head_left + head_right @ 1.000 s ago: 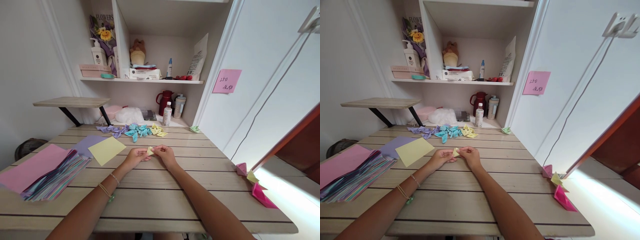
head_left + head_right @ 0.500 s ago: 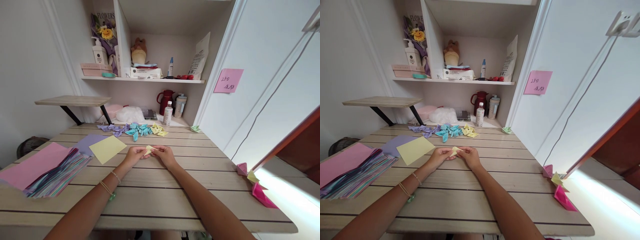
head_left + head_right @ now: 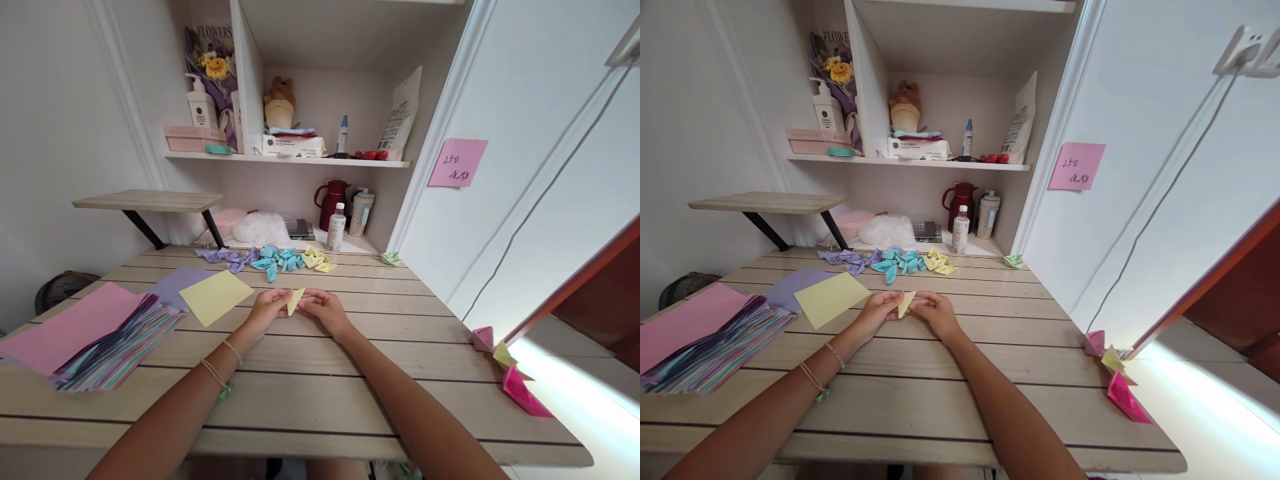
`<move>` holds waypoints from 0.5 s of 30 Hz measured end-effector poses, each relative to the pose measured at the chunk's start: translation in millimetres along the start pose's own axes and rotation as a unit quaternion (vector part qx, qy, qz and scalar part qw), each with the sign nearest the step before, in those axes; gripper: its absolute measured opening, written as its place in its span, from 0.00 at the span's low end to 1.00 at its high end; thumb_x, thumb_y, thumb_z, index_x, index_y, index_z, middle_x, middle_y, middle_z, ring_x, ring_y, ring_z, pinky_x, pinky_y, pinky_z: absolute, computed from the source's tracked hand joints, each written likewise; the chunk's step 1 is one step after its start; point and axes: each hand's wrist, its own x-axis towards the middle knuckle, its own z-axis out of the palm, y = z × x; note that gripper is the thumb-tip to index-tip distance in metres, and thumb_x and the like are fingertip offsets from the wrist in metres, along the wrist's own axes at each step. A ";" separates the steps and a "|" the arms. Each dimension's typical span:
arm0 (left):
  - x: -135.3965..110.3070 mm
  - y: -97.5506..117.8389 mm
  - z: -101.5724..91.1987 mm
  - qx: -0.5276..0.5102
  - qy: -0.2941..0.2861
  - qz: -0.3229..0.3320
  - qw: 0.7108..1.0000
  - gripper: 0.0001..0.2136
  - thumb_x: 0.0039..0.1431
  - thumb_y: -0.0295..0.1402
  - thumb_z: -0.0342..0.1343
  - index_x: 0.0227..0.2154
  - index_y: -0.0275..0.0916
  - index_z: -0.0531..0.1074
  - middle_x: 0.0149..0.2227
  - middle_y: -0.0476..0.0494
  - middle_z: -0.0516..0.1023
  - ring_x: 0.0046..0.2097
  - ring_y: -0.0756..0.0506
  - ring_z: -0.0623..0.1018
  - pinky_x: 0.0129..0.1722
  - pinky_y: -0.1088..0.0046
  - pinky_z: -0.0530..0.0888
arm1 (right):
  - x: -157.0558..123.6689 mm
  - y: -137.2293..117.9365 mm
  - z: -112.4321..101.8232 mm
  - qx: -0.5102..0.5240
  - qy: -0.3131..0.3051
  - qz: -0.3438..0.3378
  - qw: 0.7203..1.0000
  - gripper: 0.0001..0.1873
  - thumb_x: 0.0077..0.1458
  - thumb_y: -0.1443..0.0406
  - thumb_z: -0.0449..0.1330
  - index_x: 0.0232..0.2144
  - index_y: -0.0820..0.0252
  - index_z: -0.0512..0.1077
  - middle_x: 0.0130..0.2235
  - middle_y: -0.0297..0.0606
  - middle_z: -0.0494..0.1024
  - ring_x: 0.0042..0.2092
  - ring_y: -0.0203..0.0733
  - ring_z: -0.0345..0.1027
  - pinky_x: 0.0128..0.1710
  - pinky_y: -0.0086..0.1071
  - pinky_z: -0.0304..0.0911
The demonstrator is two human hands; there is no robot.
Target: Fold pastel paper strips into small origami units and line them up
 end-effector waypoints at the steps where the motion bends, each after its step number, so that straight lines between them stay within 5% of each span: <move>1: 0.0 0.7 -0.1 -0.006 0.001 -0.005 1.000 0.16 0.43 0.39 0.62 0.31 0.31 0.74 0.28 0.40 0.78 0.29 0.48 0.77 0.31 0.73 0.73 | -0.4 -0.8 0.4 0.005 -0.001 -0.004 1.000 0.23 0.31 0.60 0.69 0.35 0.60 0.73 0.30 0.37 0.79 0.34 0.43 0.73 0.42 0.38 0.66; 8: -0.7 3.0 0.0 -0.018 -0.003 -0.025 1.000 0.15 0.43 0.36 0.63 0.32 0.32 0.74 0.30 0.38 0.78 0.30 0.48 0.77 0.33 0.72 0.74 | -1.1 -0.6 1.2 0.004 -0.013 -0.015 1.000 0.17 0.35 0.62 0.66 0.32 0.61 0.74 0.33 0.38 0.79 0.34 0.42 0.73 0.43 0.38 0.65; 15: -3.1 3.5 2.6 -0.022 -0.043 -0.032 0.998 0.13 0.43 0.35 0.63 0.31 0.32 0.73 0.30 0.39 0.78 0.29 0.48 0.77 0.35 0.69 0.75 | 0.4 2.0 -1.3 -0.114 0.056 -0.080 0.989 0.14 0.38 0.64 0.63 0.33 0.60 0.72 0.31 0.36 0.77 0.32 0.39 0.70 0.35 0.32 0.66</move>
